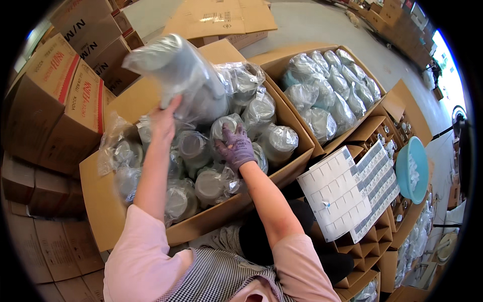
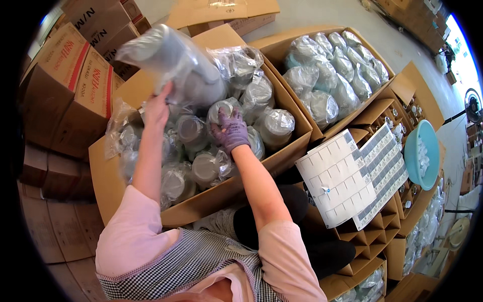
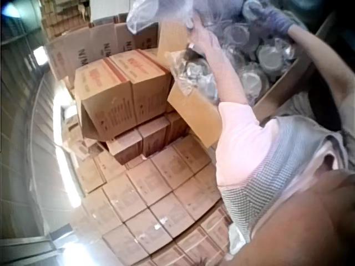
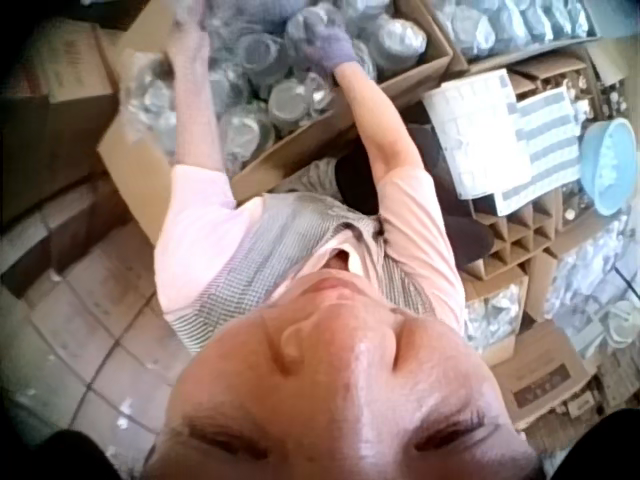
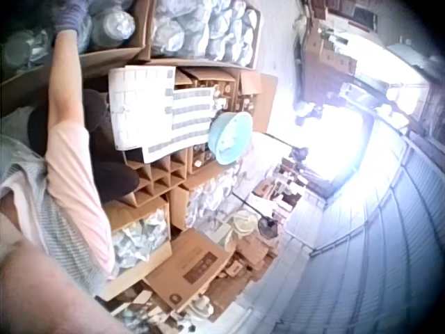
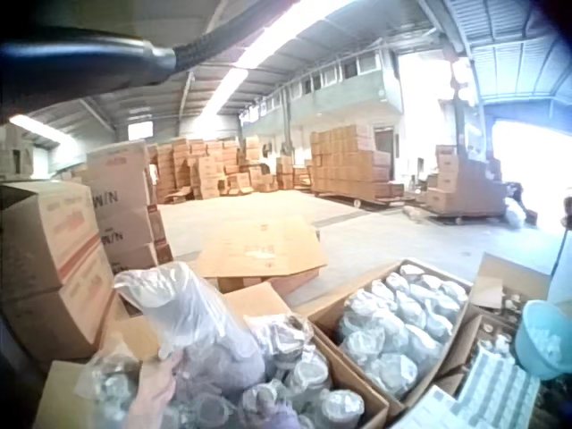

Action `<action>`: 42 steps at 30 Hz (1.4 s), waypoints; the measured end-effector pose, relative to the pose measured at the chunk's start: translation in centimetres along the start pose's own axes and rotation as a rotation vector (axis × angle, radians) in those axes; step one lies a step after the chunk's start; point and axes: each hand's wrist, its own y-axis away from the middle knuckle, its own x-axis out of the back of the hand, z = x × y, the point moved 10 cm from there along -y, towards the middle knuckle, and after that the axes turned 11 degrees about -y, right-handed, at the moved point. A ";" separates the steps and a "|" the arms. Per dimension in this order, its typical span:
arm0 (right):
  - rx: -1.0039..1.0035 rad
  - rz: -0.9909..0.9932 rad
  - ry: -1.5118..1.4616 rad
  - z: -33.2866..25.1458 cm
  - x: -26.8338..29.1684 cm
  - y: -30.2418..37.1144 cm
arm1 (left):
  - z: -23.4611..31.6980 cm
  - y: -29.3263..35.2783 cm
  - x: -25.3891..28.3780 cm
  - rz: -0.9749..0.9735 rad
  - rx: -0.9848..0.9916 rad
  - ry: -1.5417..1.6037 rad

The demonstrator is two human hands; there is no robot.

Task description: The person unpacks cylindrical kitchenware from plastic bags, removes stickers, and assembles each unit by inserting a metal inner pot and a lid. The person repeats this process for several units in a warehouse setting.

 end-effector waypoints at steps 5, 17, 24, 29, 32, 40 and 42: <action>-0.171 0.274 -0.877 7.5 5.7 -1.6 | 11.5 6.3 3.1 -0.194 -0.166 0.270; -0.195 0.405 -1.080 7.7 37.2 31.6 | -3.9 37.4 -15.6 -0.957 0.162 0.006; -0.090 0.415 0.178 8.6 44.0 49.4 | -1.8 49.4 -23.4 -1.681 -0.581 -0.335; -0.287 0.538 -0.351 4.4 38.1 51.0 | 0.5 44.8 -25.9 -1.161 -0.469 -0.389; -0.345 0.530 -0.442 2.4 37.8 51.3 | 3.8 52.7 -23.7 -1.207 -0.731 -0.494; -0.312 0.396 -0.306 2.9 39.5 50.5 | -2.5 55.7 -14.3 -1.654 -0.775 -0.695; -0.294 0.415 -0.267 3.2 40.8 50.7 | -3.0 56.5 -14.1 -1.868 -0.825 -0.742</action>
